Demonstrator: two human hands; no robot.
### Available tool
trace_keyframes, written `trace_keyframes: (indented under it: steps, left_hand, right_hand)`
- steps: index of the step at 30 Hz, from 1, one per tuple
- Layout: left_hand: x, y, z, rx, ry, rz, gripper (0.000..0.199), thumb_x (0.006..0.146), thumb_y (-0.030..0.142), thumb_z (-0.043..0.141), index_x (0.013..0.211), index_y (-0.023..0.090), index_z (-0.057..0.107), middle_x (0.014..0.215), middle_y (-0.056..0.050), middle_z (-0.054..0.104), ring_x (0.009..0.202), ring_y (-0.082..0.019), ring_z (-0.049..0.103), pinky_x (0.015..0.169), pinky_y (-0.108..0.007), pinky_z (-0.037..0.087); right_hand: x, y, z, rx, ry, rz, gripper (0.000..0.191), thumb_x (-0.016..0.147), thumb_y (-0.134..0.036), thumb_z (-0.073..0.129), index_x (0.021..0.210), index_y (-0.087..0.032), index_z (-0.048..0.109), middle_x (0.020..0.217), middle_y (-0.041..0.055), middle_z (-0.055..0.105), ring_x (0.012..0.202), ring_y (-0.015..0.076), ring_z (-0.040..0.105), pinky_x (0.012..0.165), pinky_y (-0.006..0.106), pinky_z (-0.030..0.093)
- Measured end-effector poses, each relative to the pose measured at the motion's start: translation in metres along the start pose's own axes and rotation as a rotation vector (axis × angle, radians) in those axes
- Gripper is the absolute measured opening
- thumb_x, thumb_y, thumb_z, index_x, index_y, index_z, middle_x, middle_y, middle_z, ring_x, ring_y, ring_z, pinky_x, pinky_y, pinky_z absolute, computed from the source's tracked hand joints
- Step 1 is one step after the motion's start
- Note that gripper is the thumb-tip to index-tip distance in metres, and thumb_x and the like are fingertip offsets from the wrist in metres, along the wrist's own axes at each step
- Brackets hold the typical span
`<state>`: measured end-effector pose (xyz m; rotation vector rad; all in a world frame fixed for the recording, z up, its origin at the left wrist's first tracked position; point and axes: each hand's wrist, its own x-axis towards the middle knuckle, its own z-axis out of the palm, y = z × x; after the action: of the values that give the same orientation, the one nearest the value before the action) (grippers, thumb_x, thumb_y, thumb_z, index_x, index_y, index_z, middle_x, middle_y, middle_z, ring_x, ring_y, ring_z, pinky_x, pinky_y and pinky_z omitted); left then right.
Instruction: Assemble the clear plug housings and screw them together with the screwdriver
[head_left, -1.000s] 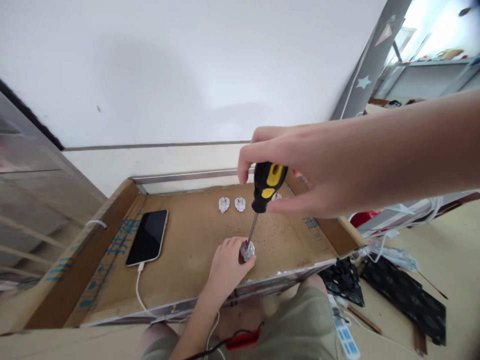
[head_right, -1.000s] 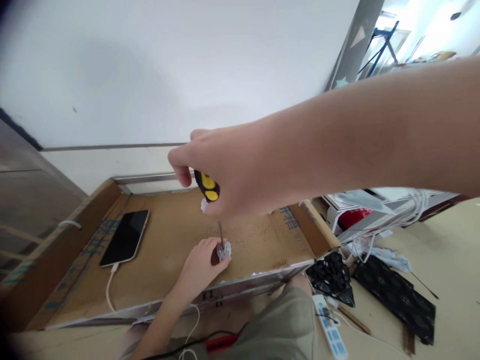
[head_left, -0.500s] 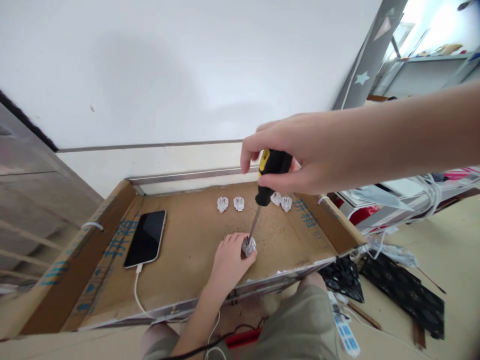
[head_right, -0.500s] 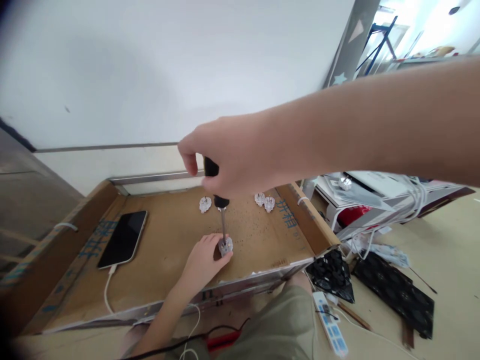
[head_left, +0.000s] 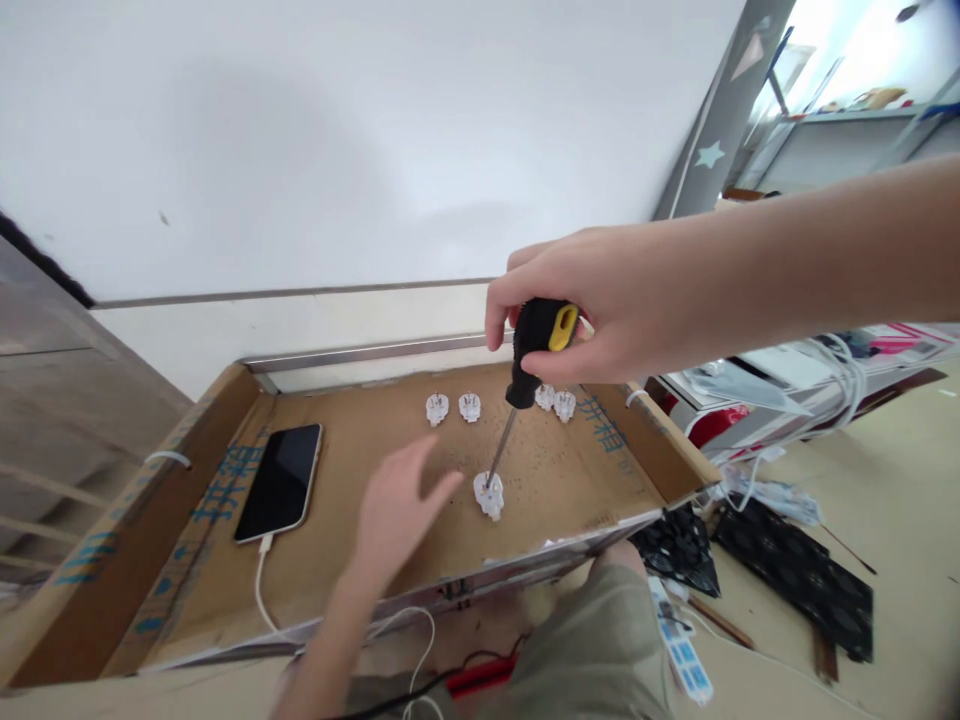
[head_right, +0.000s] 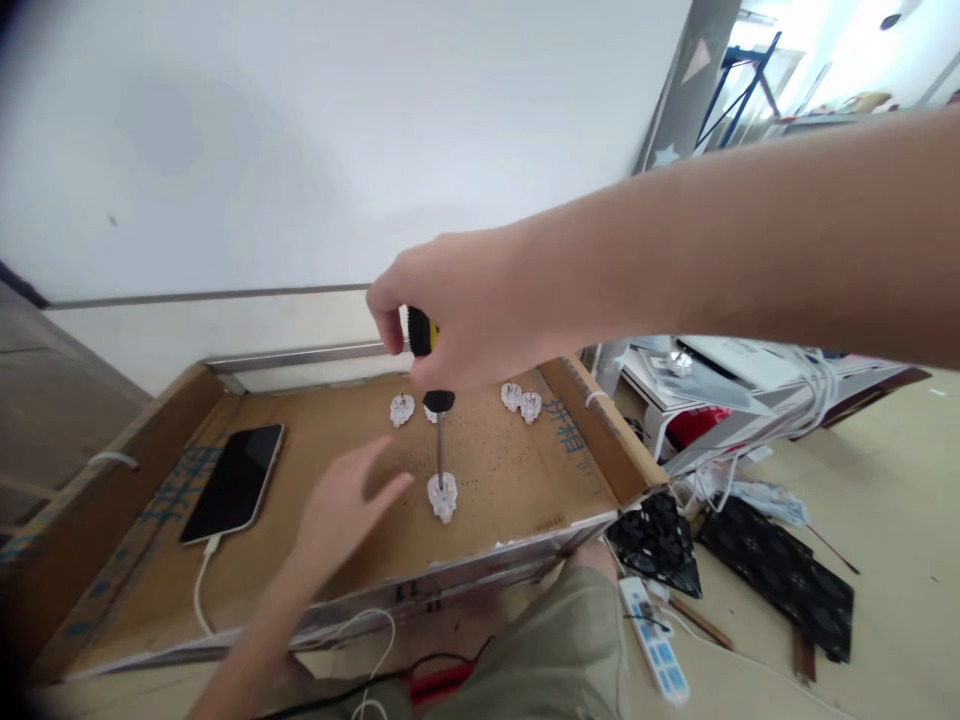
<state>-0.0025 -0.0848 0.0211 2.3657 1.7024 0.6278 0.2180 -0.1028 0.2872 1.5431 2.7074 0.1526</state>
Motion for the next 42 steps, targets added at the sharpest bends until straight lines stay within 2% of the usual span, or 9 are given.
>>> trace_keyframes:
  steps: [3, 6, 9, 22, 26, 29, 32, 36, 42]
  left_hand:
    - [0.01, -0.064, -0.03, 0.248, 0.185, -0.269, 0.057, 0.086, 0.051, 0.044, 0.128, 0.013, 0.043, 0.134, -0.015, 0.047, 0.122, -0.033, 0.043, 0.101, -0.043, 0.035]
    - [0.016, -0.113, -0.048, 0.386, 0.096, -0.565, 0.064, 0.085, 0.052, 0.042, 0.133, 0.009, 0.035, 0.133, -0.019, 0.045, 0.12, -0.039, 0.044, 0.096, -0.047, 0.038]
    - [0.018, -0.126, -0.052, 0.376, -0.071, -0.603, 0.074, 0.085, 0.058, 0.038, 0.137, 0.008, 0.025, 0.131, -0.023, 0.044, 0.117, -0.042, 0.045, 0.093, -0.049, 0.039]
    - [0.019, -0.098, -0.044, 0.371, 0.029, -0.576, 0.065, 0.088, 0.049, 0.037, 0.138, 0.01, 0.025, 0.145, -0.022, 0.025, 0.12, -0.044, 0.041, 0.093, -0.055, 0.037]
    - [0.007, -0.044, -0.03, 0.271, 0.107, -0.157, 0.053, 0.089, 0.043, 0.039, 0.132, 0.012, 0.039, 0.14, -0.018, 0.037, 0.128, -0.033, 0.036, 0.102, -0.047, 0.033]
    - [-0.002, 0.008, -0.01, 0.023, 0.011, 0.182, 0.045, 0.088, 0.043, 0.044, 0.128, 0.022, 0.044, 0.131, -0.007, 0.051, 0.121, -0.023, 0.045, 0.103, -0.039, 0.035]
    - [-0.004, 0.039, 0.015, -0.133, -0.115, 0.279, 0.031, 0.089, 0.038, 0.047, 0.115, 0.022, 0.053, 0.115, -0.005, 0.062, 0.106, -0.021, 0.055, 0.091, -0.035, 0.044]
    - [0.001, 0.041, 0.036, -0.19, -0.117, 0.246, 0.019, 0.091, 0.031, 0.046, 0.099, 0.02, 0.058, 0.1, -0.004, 0.065, 0.091, -0.019, 0.058, 0.081, -0.033, 0.045]
    - [0.006, 0.038, 0.036, -0.189, -0.138, 0.257, 0.013, 0.09, 0.026, 0.047, 0.092, 0.02, 0.058, 0.094, -0.002, 0.064, 0.087, -0.018, 0.057, 0.078, -0.031, 0.044]
  right_hand:
    - [-0.006, -0.001, -0.002, 0.042, -0.053, 0.007, 0.02, 0.079, -0.032, 0.058, 0.099, -0.033, 0.06, 0.088, -0.0056, 0.059, 0.067, 0.0069, 0.052, 0.063, 0.023, 0.035]
    - [-0.009, -0.002, -0.004, 0.046, -0.059, -0.028, 0.02, 0.077, -0.033, 0.06, 0.097, -0.033, 0.06, 0.088, -0.0055, 0.059, 0.067, 0.0071, 0.052, 0.063, 0.023, 0.033]
    - [-0.009, -0.002, -0.003, 0.033, -0.06, -0.031, 0.02, 0.076, -0.034, 0.061, 0.096, -0.034, 0.06, 0.088, -0.0075, 0.057, 0.063, 0.0047, 0.05, 0.062, 0.022, 0.033]
    - [-0.007, -0.004, -0.002, 0.037, -0.02, -0.032, 0.017, 0.077, -0.033, 0.061, 0.094, -0.031, 0.062, 0.084, -0.0076, 0.054, 0.059, 0.0021, 0.047, 0.059, 0.02, 0.033]
    - [-0.004, -0.008, 0.0, 0.064, 0.052, -0.091, 0.034, 0.092, -0.04, 0.039, 0.075, -0.021, 0.063, 0.07, -0.0067, 0.053, 0.054, 0.0015, 0.044, 0.052, 0.019, 0.028]
    - [-0.001, -0.009, 0.001, 0.111, 0.09, -0.089, 0.018, 0.091, -0.031, 0.044, 0.098, -0.028, 0.06, 0.085, -0.0083, 0.057, 0.051, -0.0001, 0.043, 0.051, 0.018, 0.03]
    - [0.001, -0.008, 0.002, 0.192, 0.005, 0.044, 0.033, 0.084, -0.03, 0.053, 0.116, -0.035, 0.049, 0.102, -0.0087, 0.056, 0.046, -0.0013, 0.042, 0.047, 0.018, 0.032]
    - [0.0, -0.003, 0.001, 0.141, 0.05, 0.048, 0.019, 0.083, -0.032, 0.056, 0.102, -0.03, 0.059, 0.091, -0.0071, 0.057, 0.053, 0.0009, 0.047, 0.048, 0.018, 0.034]
    - [-0.001, -0.001, -0.003, 0.147, -0.077, 0.104, 0.039, 0.079, -0.039, 0.06, 0.116, -0.034, 0.049, 0.084, -0.0062, 0.059, 0.042, 0.0016, 0.044, 0.041, 0.019, 0.03]
